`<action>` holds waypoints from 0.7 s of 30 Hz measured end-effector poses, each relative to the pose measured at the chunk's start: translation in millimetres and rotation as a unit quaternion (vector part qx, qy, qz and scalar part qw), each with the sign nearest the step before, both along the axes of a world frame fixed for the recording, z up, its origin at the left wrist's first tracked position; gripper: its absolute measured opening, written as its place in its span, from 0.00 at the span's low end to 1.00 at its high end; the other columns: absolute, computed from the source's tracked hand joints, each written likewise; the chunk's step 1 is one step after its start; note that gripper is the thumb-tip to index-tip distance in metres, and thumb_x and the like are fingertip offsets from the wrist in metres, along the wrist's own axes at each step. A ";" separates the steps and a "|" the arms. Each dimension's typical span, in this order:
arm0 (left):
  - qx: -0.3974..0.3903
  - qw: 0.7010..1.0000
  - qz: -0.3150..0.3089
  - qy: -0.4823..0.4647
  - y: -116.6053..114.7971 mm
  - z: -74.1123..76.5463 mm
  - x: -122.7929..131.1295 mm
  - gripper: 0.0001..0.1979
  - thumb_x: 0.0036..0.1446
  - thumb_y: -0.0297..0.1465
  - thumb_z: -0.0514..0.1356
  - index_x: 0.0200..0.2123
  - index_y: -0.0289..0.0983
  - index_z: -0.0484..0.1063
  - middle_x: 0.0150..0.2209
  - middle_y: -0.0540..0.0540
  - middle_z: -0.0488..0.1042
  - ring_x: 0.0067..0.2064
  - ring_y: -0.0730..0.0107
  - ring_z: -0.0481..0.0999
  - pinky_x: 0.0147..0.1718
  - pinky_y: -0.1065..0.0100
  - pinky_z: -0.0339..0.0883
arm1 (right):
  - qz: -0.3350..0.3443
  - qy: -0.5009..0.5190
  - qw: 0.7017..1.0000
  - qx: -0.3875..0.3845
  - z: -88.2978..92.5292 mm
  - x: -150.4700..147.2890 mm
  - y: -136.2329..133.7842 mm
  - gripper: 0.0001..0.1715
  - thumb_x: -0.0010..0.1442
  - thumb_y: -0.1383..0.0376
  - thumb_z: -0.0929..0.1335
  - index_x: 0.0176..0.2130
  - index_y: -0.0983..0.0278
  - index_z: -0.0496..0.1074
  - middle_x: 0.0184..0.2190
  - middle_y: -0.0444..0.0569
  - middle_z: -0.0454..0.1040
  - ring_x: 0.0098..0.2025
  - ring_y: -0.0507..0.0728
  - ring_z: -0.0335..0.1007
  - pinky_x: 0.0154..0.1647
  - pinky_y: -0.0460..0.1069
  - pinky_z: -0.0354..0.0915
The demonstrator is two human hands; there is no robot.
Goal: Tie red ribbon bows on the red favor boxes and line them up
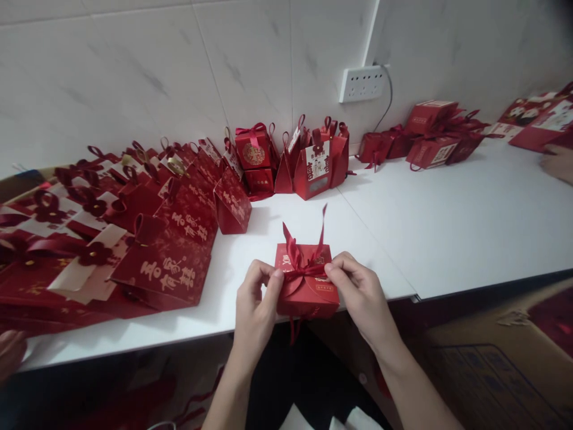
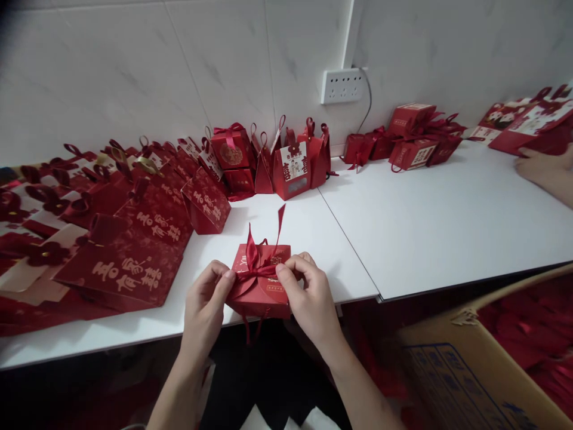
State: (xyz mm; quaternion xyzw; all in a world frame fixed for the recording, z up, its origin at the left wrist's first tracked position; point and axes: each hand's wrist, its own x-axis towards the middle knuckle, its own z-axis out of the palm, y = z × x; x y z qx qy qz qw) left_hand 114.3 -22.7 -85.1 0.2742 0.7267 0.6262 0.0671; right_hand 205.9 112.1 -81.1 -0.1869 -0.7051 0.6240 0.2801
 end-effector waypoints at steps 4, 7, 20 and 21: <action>0.047 0.995 -0.003 -0.088 3.4 -1.9 0.4 0.17 0.59 0.40 0.55 0.23 0.37 0.57 0.22 0.54 0.55 0.25 0.76 0.54 0.24 0.74 0.50 | -0.009 0.018 0.995 -0.096 -7.6 -3.0 0.4 0.18 0.57 0.56 0.66 0.22 0.63 0.62 0.25 0.43 0.60 0.28 0.52 0.56 0.30 0.47 0.54; 0.055 0.993 -0.007 -0.102 5.0 -3.2 1.9 0.18 0.59 0.41 0.55 0.22 0.37 0.56 0.22 0.54 0.54 0.25 0.77 0.52 0.24 0.74 0.49 | -0.026 0.014 0.984 -0.176 -8.9 -3.1 -1.0 0.20 0.53 0.54 0.68 0.20 0.63 0.61 0.22 0.43 0.60 0.25 0.52 0.55 0.26 0.47 0.54; 0.026 0.998 -0.010 -0.053 1.3 -6.2 4.7 0.18 0.59 0.38 0.52 0.21 0.38 0.52 0.21 0.54 0.54 0.24 0.76 0.53 0.24 0.74 0.51 | 0.033 0.082 0.940 -0.329 -11.3 7.1 -0.3 0.10 0.49 0.62 0.69 0.34 0.62 0.73 0.24 0.42 0.67 0.27 0.52 0.63 0.31 0.47 0.63; 0.019 0.998 -0.018 -0.052 0.6 -4.9 4.1 0.18 0.59 0.37 0.53 0.21 0.38 0.53 0.21 0.54 0.54 0.24 0.76 0.54 0.24 0.74 0.52 | 0.051 0.078 0.950 -0.298 -12.1 9.2 3.8 0.14 0.51 0.61 0.69 0.40 0.61 0.72 0.31 0.45 0.71 0.32 0.54 0.67 0.35 0.48 0.65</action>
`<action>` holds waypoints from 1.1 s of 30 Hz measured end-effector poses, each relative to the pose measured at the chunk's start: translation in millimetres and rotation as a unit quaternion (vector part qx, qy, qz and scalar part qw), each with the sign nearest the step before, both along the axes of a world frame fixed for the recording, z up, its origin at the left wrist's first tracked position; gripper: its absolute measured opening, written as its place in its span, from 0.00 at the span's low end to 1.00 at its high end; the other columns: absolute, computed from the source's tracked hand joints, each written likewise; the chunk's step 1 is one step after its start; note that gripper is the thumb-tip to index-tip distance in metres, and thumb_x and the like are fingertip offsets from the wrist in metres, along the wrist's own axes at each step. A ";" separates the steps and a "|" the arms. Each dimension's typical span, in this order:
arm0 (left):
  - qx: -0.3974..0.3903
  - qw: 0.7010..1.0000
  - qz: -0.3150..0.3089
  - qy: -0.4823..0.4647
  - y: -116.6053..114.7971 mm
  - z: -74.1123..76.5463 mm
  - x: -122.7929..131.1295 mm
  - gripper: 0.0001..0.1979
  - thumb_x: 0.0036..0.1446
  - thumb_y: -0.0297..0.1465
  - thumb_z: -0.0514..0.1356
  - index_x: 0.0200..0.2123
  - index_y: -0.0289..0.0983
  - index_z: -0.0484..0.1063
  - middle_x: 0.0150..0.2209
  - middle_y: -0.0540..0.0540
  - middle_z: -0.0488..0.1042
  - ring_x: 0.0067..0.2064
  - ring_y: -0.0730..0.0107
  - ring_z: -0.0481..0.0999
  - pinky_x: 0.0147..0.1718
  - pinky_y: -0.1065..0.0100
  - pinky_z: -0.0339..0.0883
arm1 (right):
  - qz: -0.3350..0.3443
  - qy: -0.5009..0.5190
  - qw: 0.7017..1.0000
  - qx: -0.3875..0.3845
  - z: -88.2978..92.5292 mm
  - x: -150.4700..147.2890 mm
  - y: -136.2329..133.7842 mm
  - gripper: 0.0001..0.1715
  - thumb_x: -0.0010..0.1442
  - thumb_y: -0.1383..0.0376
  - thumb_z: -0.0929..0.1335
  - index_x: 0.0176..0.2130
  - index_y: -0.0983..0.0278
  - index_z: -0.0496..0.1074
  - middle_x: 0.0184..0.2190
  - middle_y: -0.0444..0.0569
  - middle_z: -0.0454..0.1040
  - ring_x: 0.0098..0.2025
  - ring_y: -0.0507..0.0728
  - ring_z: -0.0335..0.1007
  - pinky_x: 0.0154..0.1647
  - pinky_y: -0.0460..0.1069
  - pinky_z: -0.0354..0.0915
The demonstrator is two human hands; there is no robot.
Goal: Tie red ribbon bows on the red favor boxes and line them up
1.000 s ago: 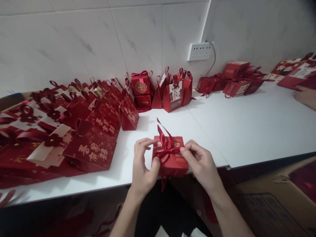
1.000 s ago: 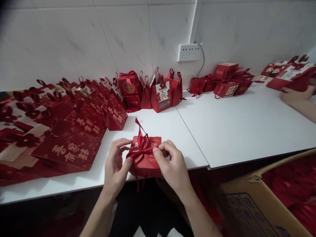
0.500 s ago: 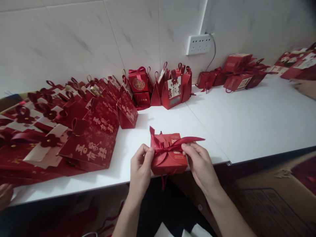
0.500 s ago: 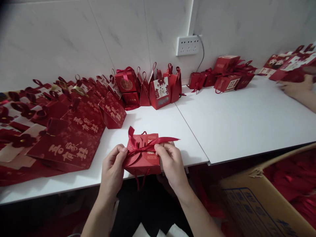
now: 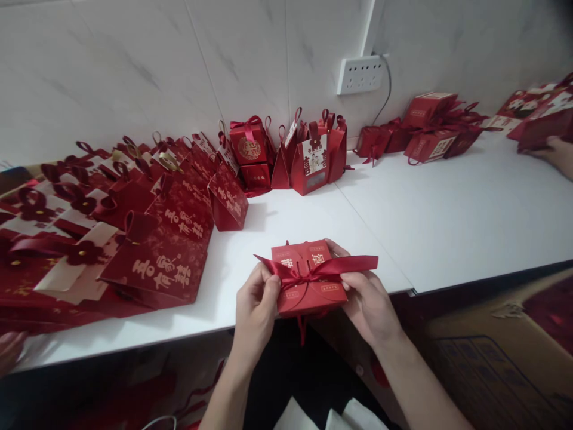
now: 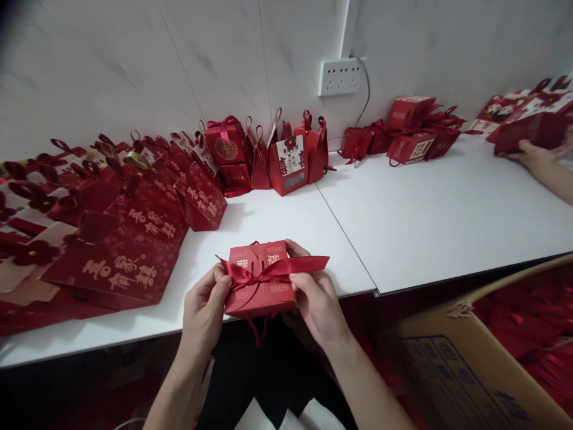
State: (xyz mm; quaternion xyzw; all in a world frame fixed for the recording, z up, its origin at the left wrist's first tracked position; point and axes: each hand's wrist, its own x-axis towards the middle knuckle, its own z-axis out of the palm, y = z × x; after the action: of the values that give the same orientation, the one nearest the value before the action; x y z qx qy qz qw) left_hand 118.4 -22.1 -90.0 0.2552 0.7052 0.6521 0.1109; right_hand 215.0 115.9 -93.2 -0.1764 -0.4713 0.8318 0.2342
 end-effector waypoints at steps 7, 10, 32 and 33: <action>0.008 0.991 -0.083 -0.102 0.7 4.1 -28.5 0.13 0.55 0.41 0.55 0.35 0.38 0.65 0.35 0.49 0.68 0.37 0.69 0.69 0.35 0.70 0.64 | -0.031 -0.058 0.942 0.329 17.9 0.9 31.1 0.14 0.57 0.53 0.67 0.31 0.61 0.69 0.49 0.50 0.69 0.53 0.60 0.64 0.54 0.54 0.59; -0.019 0.987 -0.087 -0.131 3.5 2.3 -43.1 0.16 0.55 0.43 0.56 0.41 0.38 0.66 0.43 0.45 0.71 0.43 0.66 0.71 0.41 0.68 0.64 | -0.023 -0.076 0.920 0.383 25.7 -7.4 40.3 0.17 0.58 0.52 0.66 0.27 0.62 0.70 0.45 0.51 0.71 0.51 0.60 0.66 0.50 0.54 0.61; 0.025 0.959 -0.255 -0.123 2.9 13.9 -73.4 0.21 0.45 0.46 0.66 0.26 0.33 0.67 0.32 0.43 0.74 0.37 0.67 0.72 0.43 0.64 0.63 | 0.291 -0.150 0.877 0.351 35.2 -74.4 61.5 0.23 0.40 0.49 0.74 0.20 0.65 0.69 0.19 0.43 0.67 0.24 0.52 0.58 0.27 0.47 0.54; 0.017 0.958 -0.257 -0.123 8.8 17.8 -75.8 0.22 0.44 0.47 0.66 0.26 0.33 0.68 0.29 0.45 0.73 0.34 0.69 0.71 0.40 0.66 0.63 | 0.312 -0.151 0.869 0.352 33.8 -77.6 62.8 0.23 0.41 0.49 0.74 0.21 0.65 0.69 0.19 0.43 0.67 0.24 0.52 0.58 0.28 0.47 0.54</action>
State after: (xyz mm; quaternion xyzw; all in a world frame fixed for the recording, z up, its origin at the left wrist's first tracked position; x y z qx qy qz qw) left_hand 42.6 -13.4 -72.2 0.3474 0.5854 0.6400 0.3564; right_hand 137.4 178.7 -59.4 -0.0496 -0.7927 0.6040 -0.0656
